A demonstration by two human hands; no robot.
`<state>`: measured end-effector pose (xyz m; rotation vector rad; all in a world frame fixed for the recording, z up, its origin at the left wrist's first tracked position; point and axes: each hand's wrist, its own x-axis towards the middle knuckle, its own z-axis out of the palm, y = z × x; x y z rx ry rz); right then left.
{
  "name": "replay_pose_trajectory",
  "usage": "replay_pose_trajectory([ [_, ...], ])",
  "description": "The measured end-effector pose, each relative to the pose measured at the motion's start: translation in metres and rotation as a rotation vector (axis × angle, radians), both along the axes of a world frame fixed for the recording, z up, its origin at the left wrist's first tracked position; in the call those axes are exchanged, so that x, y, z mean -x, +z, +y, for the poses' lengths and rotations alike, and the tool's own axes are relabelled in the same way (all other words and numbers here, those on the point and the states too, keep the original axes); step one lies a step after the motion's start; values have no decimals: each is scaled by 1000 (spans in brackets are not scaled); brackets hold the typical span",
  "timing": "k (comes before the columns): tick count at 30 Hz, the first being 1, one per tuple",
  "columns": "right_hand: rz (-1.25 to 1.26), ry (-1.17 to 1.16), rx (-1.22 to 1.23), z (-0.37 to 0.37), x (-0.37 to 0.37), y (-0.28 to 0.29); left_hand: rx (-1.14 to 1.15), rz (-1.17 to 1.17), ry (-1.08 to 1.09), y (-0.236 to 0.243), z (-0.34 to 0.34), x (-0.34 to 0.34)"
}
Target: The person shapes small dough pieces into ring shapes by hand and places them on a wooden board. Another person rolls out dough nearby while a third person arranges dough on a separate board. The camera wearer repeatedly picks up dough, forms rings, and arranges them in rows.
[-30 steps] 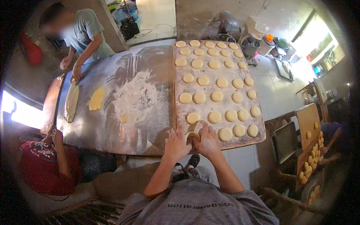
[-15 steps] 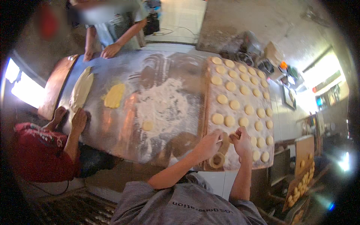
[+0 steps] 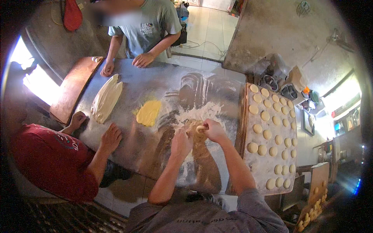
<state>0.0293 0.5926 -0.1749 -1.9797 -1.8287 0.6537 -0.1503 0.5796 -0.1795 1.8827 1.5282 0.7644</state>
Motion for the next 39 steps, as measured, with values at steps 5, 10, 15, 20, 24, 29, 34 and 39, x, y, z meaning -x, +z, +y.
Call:
replay_pose_trajectory([
  [5,824,-7,92,-46,-11,38,171,-380,-143,35,-19,-8],
  [10,-262,-188,-595,-63,11,45,52,-353,-262,69,-38,-23],
  [15,1257,16,-70,-99,-22,40,-274,-382,-152,52,-52,-56],
  [20,1330,-167,-340,-137,-27,54,197,-1483,-436,42,-82,-79],
  [24,1490,-258,-156,-162,-32,72,-30,-1079,-360,18,-98,-95],
  [29,693,-120,-401,-190,-53,81,-194,-315,-314,47,-131,-127],
  [34,1431,-158,-321,-223,-86,66,-237,-577,-382,60,-167,-161],
  [39,1624,-100,-310,-255,-111,78,-244,-478,-293,65,-190,-179],
])
